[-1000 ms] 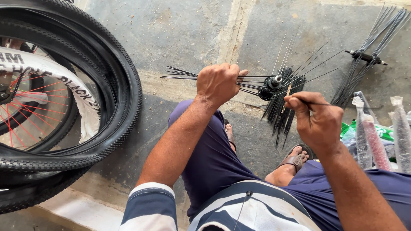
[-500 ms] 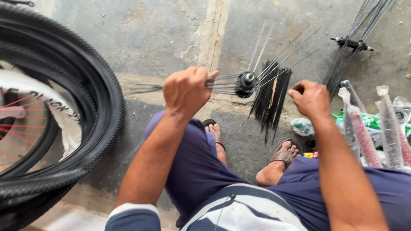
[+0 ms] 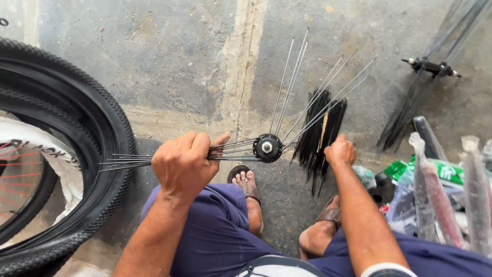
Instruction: The person sits on the floor and inserts multiple black spokes into the holes of a bicycle hub. They hold the hub in one hand and feed the spokes into the flange with the other, arranging them in a radial pattern.
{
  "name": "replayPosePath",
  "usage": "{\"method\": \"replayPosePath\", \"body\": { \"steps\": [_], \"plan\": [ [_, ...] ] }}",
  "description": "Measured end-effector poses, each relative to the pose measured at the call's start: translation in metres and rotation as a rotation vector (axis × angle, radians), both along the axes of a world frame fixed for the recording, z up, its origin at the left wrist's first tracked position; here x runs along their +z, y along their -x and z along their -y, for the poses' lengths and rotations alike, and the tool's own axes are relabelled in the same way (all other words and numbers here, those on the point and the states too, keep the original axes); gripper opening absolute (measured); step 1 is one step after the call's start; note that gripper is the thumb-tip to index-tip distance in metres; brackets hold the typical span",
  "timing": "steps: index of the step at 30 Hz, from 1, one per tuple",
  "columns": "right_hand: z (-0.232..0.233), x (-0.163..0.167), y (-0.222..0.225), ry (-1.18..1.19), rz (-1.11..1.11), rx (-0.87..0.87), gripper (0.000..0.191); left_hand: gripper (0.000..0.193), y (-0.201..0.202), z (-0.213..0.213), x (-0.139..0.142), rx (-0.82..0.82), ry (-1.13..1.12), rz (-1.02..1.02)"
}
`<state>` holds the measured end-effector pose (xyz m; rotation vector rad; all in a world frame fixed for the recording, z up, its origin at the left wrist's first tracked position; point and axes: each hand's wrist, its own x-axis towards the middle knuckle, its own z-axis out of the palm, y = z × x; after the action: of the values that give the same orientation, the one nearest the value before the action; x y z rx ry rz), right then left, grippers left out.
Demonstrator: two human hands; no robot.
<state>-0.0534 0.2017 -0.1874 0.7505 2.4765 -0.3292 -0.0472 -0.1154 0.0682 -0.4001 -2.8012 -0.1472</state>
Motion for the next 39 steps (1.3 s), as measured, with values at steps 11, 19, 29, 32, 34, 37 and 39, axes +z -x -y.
{"method": "replayPosePath", "body": {
  "steps": [11, 19, 29, 32, 34, 37, 39],
  "plan": [
    [-0.024, -0.012, -0.016, 0.295, -0.159, -0.431, 0.015, 0.054, 0.003, -0.002, -0.010, -0.015, 0.040, 0.008],
    [-0.044, 0.035, -0.029, 0.575, -1.121, -0.470, 0.006, 0.053, -0.011, 0.001, -0.006, -0.043, -0.003, -0.049],
    [-0.067, 0.112, -0.064, 0.762, -1.249, -0.520, 0.015, 0.053, -0.027, 0.016, -0.004, -0.139, -0.045, -0.182],
    [-0.087, 0.177, -0.083, 0.896, -1.307, -0.404, 0.011, 0.052, -0.033, 0.018, -0.004, -0.213, -0.086, -0.222],
    [-0.084, 0.225, -0.103, 0.924, -1.292, -0.306, 0.010, 0.053, -0.038, 0.018, -0.003, -0.270, -0.089, -0.212],
    [-0.065, 0.290, -0.136, 0.943, -1.226, -0.142, 0.012, 0.053, -0.045, 0.017, 0.002, -0.377, -0.090, -0.239],
    [-0.047, 0.318, -0.148, 0.948, -1.152, -0.052, 0.015, 0.053, -0.052, 0.016, 0.005, -0.451, -0.095, -0.232]
  ]
}}
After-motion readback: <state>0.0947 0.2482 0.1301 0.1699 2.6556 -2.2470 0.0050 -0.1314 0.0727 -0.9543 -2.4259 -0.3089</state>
